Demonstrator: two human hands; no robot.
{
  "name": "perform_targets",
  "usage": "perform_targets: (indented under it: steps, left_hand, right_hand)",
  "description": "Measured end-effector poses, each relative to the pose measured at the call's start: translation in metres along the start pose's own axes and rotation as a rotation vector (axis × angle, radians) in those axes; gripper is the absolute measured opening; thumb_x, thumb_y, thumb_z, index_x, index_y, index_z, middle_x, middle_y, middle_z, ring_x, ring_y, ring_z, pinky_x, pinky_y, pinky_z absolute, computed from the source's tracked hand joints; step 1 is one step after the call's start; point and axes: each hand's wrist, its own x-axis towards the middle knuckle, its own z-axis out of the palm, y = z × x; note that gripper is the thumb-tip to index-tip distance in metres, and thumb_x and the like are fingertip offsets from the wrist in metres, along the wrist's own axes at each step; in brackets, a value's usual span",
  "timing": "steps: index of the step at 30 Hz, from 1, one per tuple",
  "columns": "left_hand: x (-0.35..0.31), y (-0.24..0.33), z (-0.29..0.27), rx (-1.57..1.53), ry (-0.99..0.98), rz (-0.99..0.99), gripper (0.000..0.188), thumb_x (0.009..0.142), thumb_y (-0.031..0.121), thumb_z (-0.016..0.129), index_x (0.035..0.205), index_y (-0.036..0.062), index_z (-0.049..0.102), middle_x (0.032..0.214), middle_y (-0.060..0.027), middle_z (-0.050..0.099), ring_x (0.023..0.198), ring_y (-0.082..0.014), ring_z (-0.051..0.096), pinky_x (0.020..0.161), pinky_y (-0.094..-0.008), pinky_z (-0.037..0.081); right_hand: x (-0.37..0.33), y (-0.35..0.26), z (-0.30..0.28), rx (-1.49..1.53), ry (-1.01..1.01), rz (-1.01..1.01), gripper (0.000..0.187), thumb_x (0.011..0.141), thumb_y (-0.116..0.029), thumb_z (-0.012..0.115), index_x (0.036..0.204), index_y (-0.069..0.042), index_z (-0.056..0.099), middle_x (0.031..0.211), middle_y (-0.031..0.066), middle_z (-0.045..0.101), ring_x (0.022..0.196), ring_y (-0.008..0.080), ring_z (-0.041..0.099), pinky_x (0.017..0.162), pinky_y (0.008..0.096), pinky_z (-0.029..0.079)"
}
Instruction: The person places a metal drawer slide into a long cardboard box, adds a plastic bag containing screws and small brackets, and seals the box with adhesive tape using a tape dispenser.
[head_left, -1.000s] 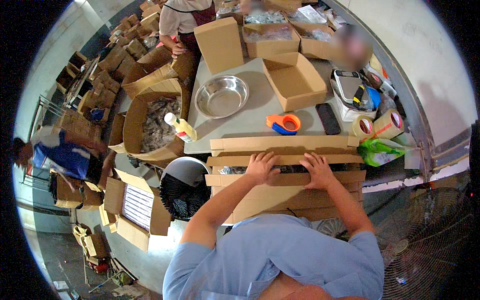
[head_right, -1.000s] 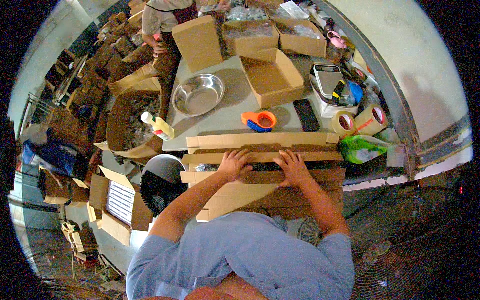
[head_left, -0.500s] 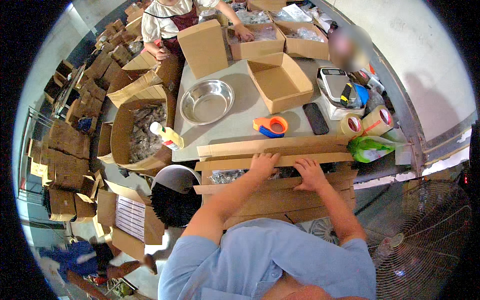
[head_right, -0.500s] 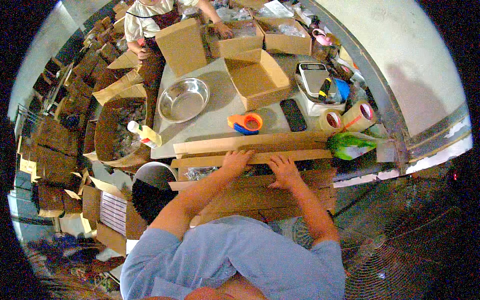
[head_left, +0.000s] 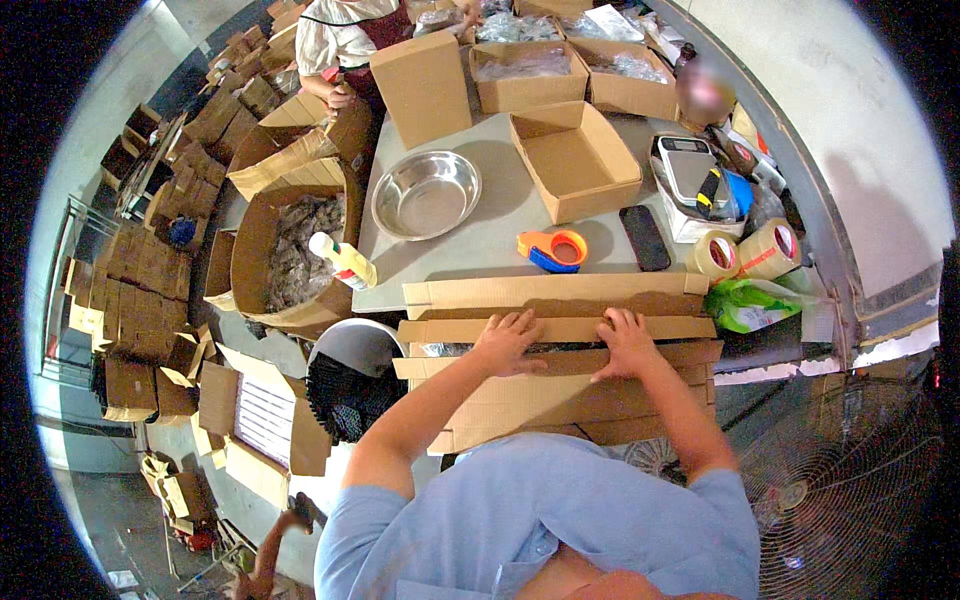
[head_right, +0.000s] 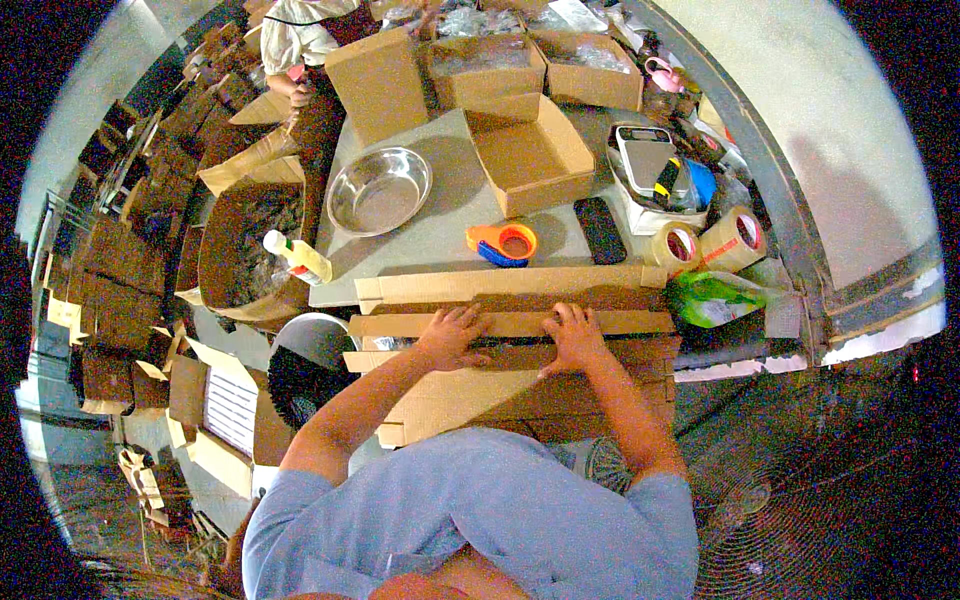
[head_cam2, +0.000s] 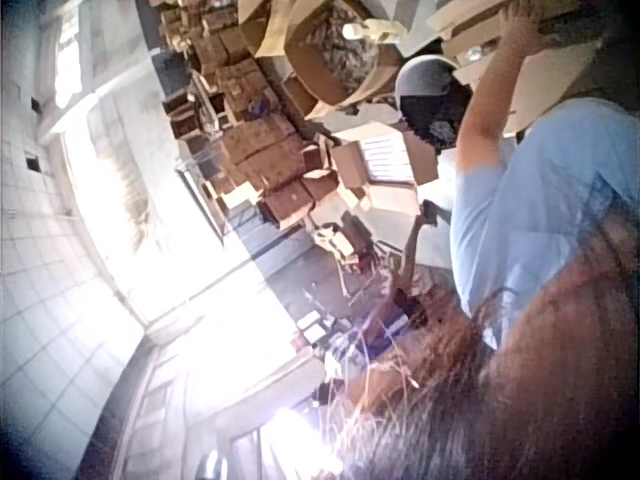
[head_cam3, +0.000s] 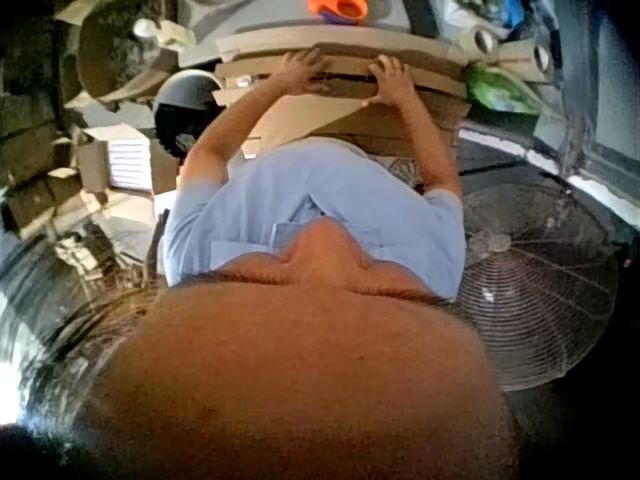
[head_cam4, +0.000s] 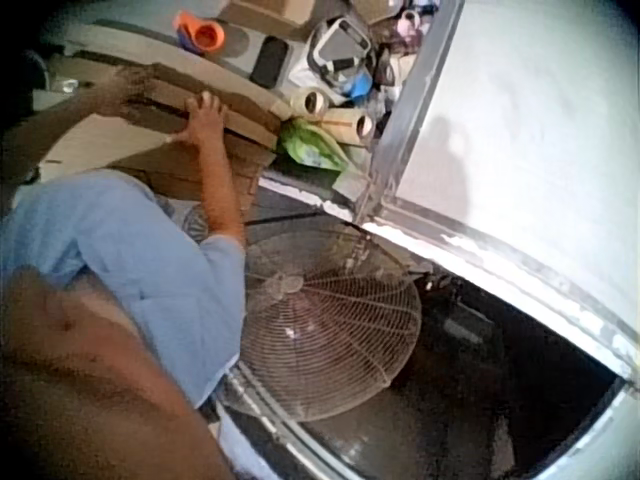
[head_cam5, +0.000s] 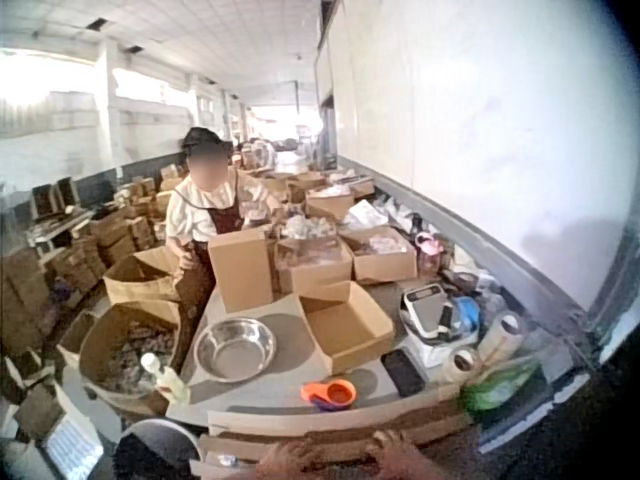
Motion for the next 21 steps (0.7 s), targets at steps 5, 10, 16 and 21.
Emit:
perform_targets:
  steps: [5, 10, 16, 21]
  left_hand:
    - [0.008, 0.021, -0.008, 0.204, -0.118, -0.117, 0.071, 0.079, 0.058, 0.051, 0.136, 0.0197, 0.036, 0.136, -0.0092, 0.038, 0.121, -0.0296, 0.038, 0.096, -0.0483, 0.030]
    - [0.000, 0.010, 0.017, 0.246, -0.015, -0.026, 0.082, 0.075, 0.061, 0.054, 0.140, 0.0186, 0.027, 0.138, -0.0148, 0.034, 0.122, -0.0324, 0.035, 0.100, -0.0489, 0.027]
    - [0.006, 0.028, -0.005, 0.313, -0.225, -0.021, 0.106, 0.061, 0.062, 0.067, 0.144, 0.0212, 0.015, 0.140, -0.0184, 0.027, 0.125, -0.0344, 0.030, 0.101, -0.0523, 0.022]
    - [0.013, 0.027, 0.001, 0.275, -0.192, -0.043, 0.100, 0.065, 0.058, 0.066, 0.144, 0.0230, 0.016, 0.139, -0.0195, 0.028, 0.125, -0.0380, 0.028, 0.103, -0.0559, 0.019]
  right_hand:
    - [0.011, 0.022, 0.037, -0.020, 0.124, -0.134, 0.095, 0.044, -0.064, 0.074, 0.119, -0.014, 0.043, 0.121, 0.0162, 0.036, 0.117, 0.0352, 0.036, 0.098, 0.0489, 0.027]
    - [0.010, 0.018, 0.041, -0.041, 0.218, -0.193, 0.103, 0.045, -0.062, 0.074, 0.129, -0.015, 0.038, 0.120, 0.0153, 0.038, 0.114, 0.0338, 0.038, 0.096, 0.0481, 0.028]
    - [0.003, 0.006, 0.021, 0.011, 0.052, -0.115, 0.111, 0.052, -0.064, 0.069, 0.141, -0.017, 0.022, 0.134, 0.0169, 0.035, 0.122, 0.0367, 0.034, 0.100, 0.0562, 0.024]
    - [0.023, 0.018, 0.022, 0.026, -0.004, -0.127, 0.113, 0.051, -0.067, 0.068, 0.141, -0.014, 0.023, 0.132, 0.0171, 0.037, 0.121, 0.0344, 0.036, 0.098, 0.0579, 0.024]
